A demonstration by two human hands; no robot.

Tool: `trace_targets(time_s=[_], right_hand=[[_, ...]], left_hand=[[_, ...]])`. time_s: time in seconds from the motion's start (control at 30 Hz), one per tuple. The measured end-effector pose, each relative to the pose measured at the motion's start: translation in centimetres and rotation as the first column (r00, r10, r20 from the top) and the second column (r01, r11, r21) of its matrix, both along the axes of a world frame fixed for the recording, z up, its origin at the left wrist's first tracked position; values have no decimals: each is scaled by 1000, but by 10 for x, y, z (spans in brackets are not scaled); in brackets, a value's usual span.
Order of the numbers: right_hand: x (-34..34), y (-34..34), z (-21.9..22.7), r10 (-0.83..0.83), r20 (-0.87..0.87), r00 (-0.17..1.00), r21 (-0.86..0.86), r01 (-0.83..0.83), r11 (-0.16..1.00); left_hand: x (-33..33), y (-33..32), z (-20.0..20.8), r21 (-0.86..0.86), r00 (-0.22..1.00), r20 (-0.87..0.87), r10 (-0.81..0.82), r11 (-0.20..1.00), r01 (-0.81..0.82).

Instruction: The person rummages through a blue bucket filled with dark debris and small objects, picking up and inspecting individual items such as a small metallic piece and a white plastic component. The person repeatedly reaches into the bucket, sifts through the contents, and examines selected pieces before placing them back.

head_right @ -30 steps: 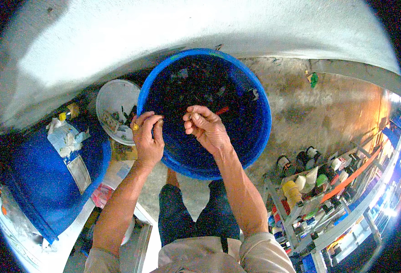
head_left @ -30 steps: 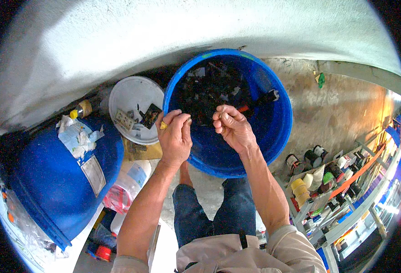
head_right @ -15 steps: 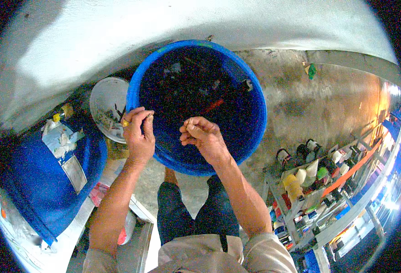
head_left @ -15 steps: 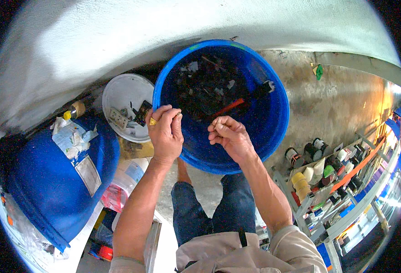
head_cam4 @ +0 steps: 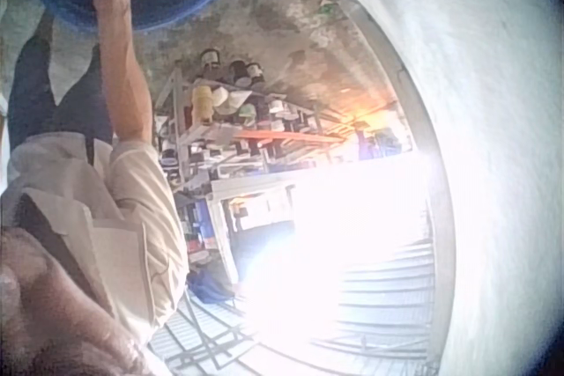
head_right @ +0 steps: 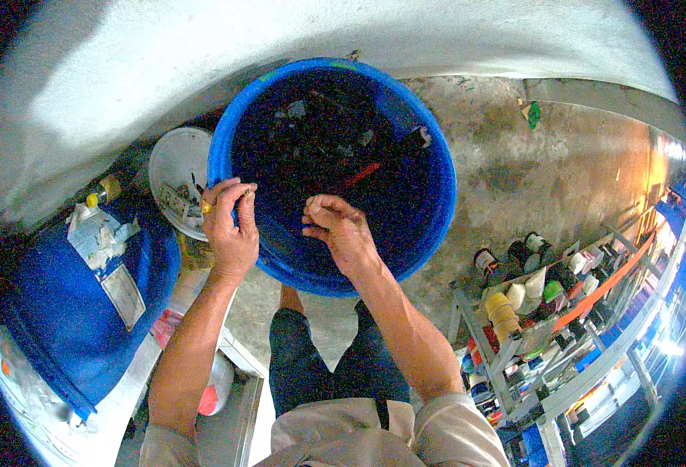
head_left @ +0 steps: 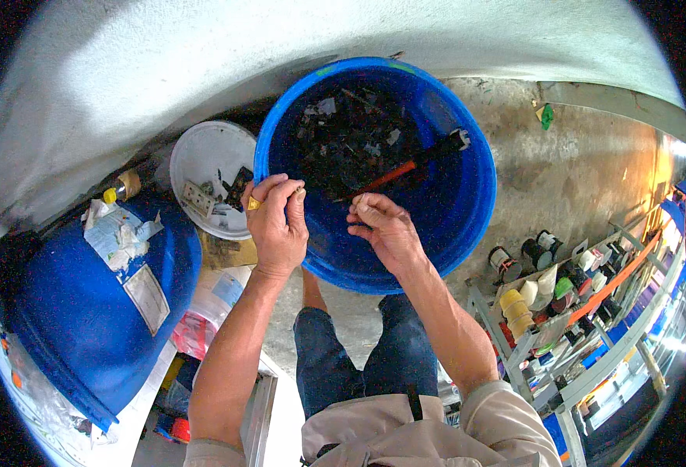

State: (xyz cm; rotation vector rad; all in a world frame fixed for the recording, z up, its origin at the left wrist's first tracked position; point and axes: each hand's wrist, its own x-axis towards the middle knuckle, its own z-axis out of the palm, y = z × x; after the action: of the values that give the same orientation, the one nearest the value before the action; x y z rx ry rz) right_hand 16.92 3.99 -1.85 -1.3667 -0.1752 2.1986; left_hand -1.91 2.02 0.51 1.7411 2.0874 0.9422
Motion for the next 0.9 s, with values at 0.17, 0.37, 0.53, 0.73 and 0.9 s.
trace_targets(time_s=[0.17, 0.37, 0.53, 0.73, 0.9], right_hand=[[1, -1, 5, 6, 46, 999, -59, -3, 998], [1, -5, 2, 120, 284, 951, 31, -134, 991], [-4, 1, 4, 71, 426, 902, 36, -95, 995], [12, -2, 54, -63, 829, 555, 409, -526, 746], [51, 0, 89, -605, 796, -10, 427, -701, 572]], left_hand=[[0, -1, -2, 8, 1000, 17, 3, 1000, -3], [0, -1, -2, 3, 1000, 15, 4, 1000, -4], [-1, 0, -1, 3, 1000, 7, -19, 1000, 19], [0, 0, -2, 8, 1000, 4, 8, 1000, -8], [-1, -2, -1, -4, 1000, 18, 10, 1000, -10]])
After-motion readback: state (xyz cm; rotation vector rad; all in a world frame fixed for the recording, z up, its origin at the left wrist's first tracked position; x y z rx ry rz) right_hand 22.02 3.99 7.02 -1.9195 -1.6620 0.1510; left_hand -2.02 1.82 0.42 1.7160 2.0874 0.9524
